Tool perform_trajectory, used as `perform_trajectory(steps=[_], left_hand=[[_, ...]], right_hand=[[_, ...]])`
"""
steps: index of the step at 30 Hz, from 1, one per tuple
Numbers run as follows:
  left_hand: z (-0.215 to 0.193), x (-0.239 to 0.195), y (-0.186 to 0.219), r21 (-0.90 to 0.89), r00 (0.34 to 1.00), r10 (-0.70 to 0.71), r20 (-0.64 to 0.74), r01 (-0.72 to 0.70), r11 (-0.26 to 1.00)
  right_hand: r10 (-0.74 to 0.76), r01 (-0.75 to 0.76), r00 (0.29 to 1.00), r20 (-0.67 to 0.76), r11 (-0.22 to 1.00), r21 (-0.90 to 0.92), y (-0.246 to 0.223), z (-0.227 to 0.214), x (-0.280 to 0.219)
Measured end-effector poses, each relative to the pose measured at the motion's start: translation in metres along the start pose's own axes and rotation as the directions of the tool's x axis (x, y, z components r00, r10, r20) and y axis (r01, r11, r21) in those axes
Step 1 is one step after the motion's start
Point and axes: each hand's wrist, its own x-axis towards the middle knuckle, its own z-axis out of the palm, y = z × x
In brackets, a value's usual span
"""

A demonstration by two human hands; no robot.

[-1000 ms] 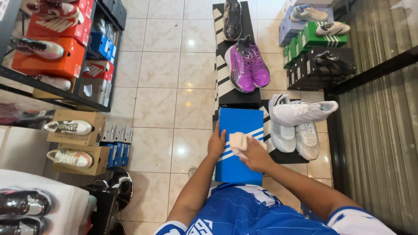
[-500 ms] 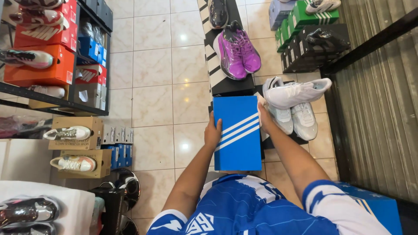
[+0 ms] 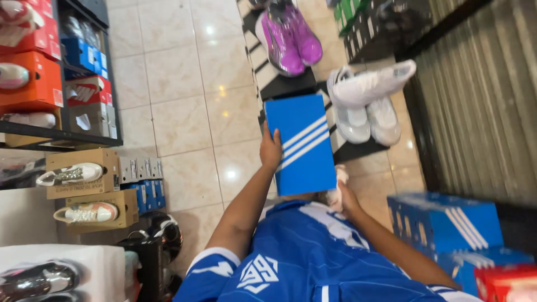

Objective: Clean and organize various shoe boxes and shoes using a cloth in a warehouse setting.

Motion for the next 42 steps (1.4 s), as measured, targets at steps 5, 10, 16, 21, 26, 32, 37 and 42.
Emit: perform_trajectory(steps=[5,10,16,21,26,32,37,42], left_hand=[[0.008,-0.001,-0.012,-0.08,0.995,0.072,-0.064,-0.077,0.994],[0.019,0.011,-0.024,-0.004,0.998,0.057,-0.012,-0.057,0.998],[0.011,0.012,-0.021,-0.053,0.993,0.119,-0.025,-0.12,0.991],[-0.012,0.002,-0.017,-0.259,0.978,0.209,0.028,-0.195,0.946],[-0.099,-0.077,-0.013,-0.439,0.683,0.708,0.179,-0.589,0.679],[-0.082,-0.119,-0.076,-0.565,0.659,0.674,0.334,-0.433,0.703],[-0.086,-0.058,-0.073,-0.523,0.94,0.342,-0.007,-0.295,0.8],[-0.041,-0.009,-0.098,-0.555,0.968,0.222,0.121,-0.119,0.823]], right_hand=[[0.093,0.04,0.961,-0.26,0.886,0.462,0.092,-0.029,0.076],[0.082,0.223,0.949,-0.304,0.51,0.831,0.112,0.062,0.067],[0.199,-0.291,0.956,0.216,0.738,0.609,0.171,0.119,0.074],[0.314,-0.366,0.915,0.251,0.91,0.196,0.15,0.093,0.044],[0.169,-0.115,0.938,0.301,0.975,-0.19,0.104,0.054,0.017],[0.022,0.078,0.866,0.5,0.981,-0.178,-0.032,0.121,-0.061],[-0.324,0.486,0.874,0.363,0.55,-0.68,-0.042,0.051,0.044],[-0.423,0.41,0.877,0.229,0.406,-0.817,-0.062,0.023,0.058]])
